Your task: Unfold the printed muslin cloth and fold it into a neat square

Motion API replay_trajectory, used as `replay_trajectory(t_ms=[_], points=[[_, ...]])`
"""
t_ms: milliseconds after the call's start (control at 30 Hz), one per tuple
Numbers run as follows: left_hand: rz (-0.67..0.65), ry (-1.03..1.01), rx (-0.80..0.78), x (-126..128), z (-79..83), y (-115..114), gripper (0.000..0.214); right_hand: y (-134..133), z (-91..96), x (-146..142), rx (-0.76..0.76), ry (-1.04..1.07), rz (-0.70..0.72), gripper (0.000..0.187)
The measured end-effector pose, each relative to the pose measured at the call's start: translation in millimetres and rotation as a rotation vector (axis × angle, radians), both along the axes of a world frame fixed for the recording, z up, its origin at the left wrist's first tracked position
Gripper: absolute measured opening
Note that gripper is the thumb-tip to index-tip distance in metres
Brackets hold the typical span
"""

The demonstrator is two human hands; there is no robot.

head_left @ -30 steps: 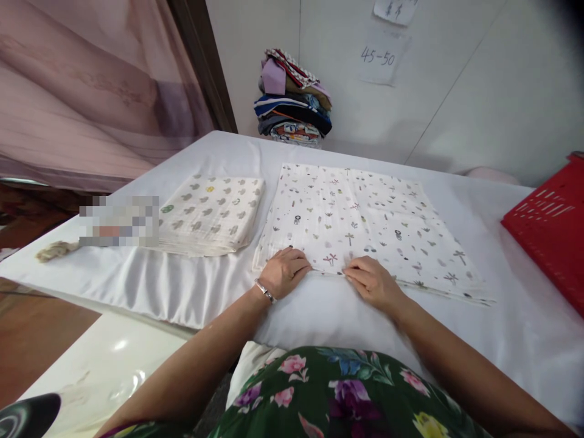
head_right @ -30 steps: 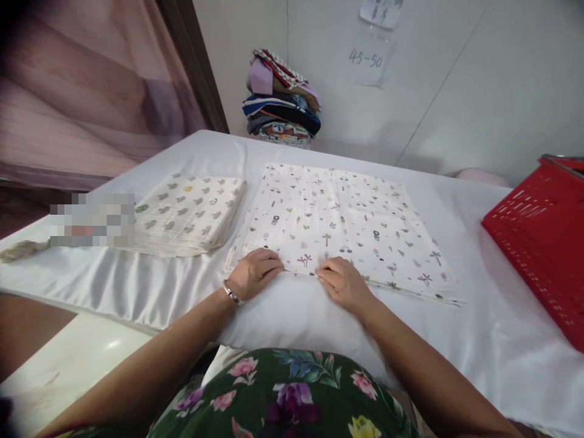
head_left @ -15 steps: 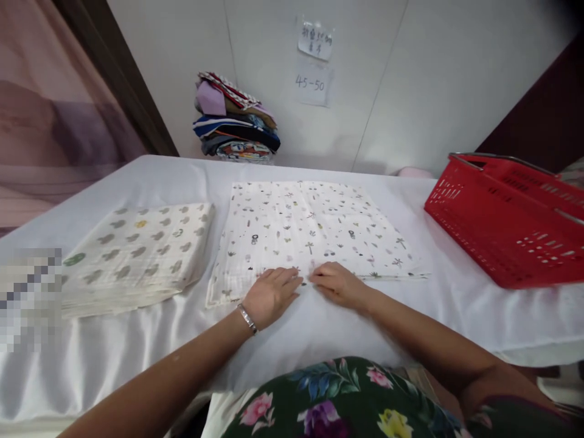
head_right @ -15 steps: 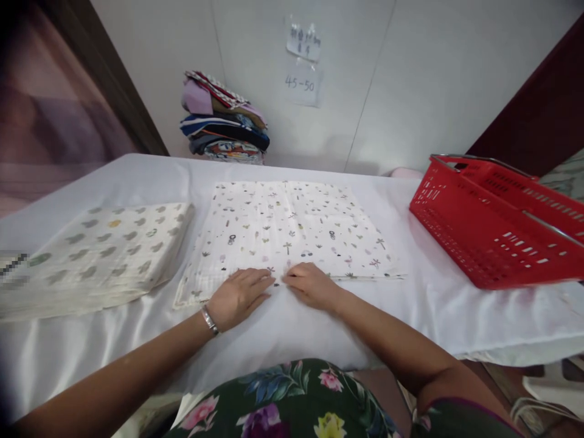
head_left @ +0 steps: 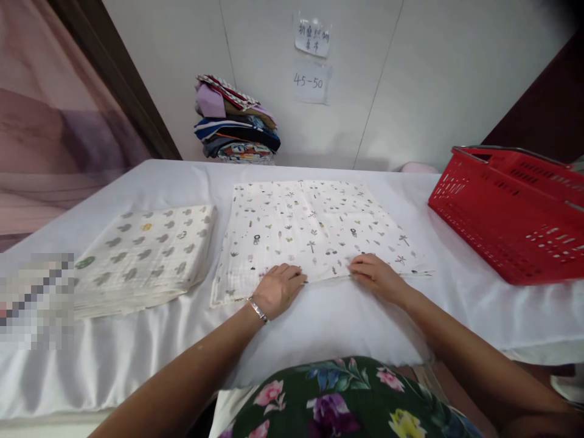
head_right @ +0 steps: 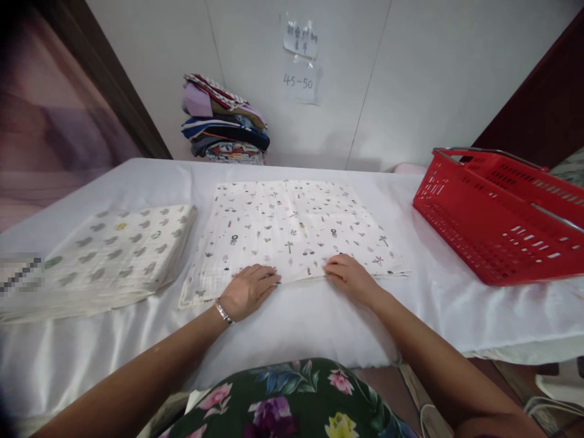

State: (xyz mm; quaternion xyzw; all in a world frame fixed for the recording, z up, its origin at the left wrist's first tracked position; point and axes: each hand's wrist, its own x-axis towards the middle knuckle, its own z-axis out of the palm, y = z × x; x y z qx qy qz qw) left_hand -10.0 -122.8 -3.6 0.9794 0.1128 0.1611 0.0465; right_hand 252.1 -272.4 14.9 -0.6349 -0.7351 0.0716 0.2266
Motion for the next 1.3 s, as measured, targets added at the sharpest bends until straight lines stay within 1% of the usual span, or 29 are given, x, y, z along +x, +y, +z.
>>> replay_trajectory(t_ms=[100,200,267,400,567,700,967,1300], points=[[-0.004,-0.007,-0.034,0,-1.5,2,0.023,10,1.3,0,-0.007,0.003,0.041,0.022],[-0.001,-0.017,-0.081,-1,-2.5,4,0.023,16,-1.7,2,-0.034,0.072,0.041,0.022],[0.000,-0.019,-0.107,-1,-2.7,6,0.023,16,-5.3,1,-0.030,0.135,0.001,0.023],[-0.008,-0.023,-0.134,0,-2.3,7,0.024,13,-11.4,-2,0.049,0.209,-0.100,0.021],[-0.016,-0.040,-0.152,1,-1.5,8,0.025,13,-14.5,-2,0.093,0.163,-0.054,0.022],[-0.020,-0.050,-0.159,2,-1.2,9,0.026,15,-17.2,-1,0.112,0.123,-0.061,0.020],[-0.010,-0.051,-0.157,2,-2.1,9,0.025,11,-14.8,-3,0.117,0.143,-0.010,0.016],[-0.012,-0.060,-0.190,2,-0.4,9,0.025,8,-6.7,-2,0.032,0.106,0.012,0.020]])
